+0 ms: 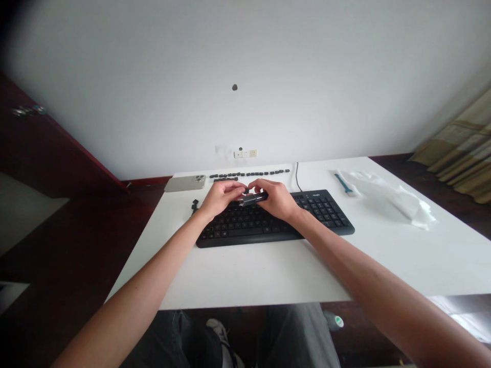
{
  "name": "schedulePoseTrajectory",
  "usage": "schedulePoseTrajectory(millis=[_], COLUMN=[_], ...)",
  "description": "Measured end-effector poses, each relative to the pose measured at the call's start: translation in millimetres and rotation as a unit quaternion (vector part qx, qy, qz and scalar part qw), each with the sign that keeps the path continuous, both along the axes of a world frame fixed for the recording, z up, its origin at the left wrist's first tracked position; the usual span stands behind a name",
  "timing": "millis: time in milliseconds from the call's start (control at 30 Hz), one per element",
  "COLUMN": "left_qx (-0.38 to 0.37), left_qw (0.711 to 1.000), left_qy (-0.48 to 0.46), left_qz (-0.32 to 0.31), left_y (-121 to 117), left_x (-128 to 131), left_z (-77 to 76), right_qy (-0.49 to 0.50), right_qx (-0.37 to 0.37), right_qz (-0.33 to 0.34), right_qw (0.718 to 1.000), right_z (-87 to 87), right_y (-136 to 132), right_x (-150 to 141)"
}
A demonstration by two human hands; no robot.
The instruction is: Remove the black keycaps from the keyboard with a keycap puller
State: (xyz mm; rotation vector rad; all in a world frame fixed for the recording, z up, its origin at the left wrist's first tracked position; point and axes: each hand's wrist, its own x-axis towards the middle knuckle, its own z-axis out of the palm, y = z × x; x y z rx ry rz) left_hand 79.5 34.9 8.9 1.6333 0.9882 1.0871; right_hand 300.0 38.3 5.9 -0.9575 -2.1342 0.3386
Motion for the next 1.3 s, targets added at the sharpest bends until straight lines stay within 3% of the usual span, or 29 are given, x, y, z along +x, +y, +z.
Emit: schedulePoseTrajectory(millis=[133,300,600,733,833,967,1133,1300], left_qx=[0.091,0.042,0.016,0.021,0.067,0.081,0.096,0.172], left_qw=[0.988,0.994,0.995,0.99,0.966,0.933,0.92,0.88], left_qy=[0.11,0.098,0.103,0.135,0.225,0.335,0.359,0.407], left_qz=[0.05,0.005,0.0,0.046,0.108,0.106,0.124,0.172], left_y=[-3,-1,1,8,16,30,41,27], left_x=[-2,1,3,-7,-12,-7,2,3], left_z=[0.8,-5.0,-1.3,-2.0,-4.4,-6.9,-8.0,2.0], right_qy=[-0.04,-0.043,-0.06,-0.057,-0.029,0.01,0.022,0.02], right_qx=[0.002,-0.001,-0.021,-0.031,-0.042,-0.04,-0.034,-0.043], right_qz=[0.0,0.026,0.039,0.022,-0.014,-0.058,-0.061,-0.064], right_qw=[0.999,0.999,0.997,0.998,0.999,0.998,0.997,0.997], right_z=[-6.9,-9.1,-5.0,-6.4,-6.7,-7.7,-8.6,-6.8], right_y=[12,18,6,10,20,34,38,37], right_x=[9,15,1,9,26,48,53,51])
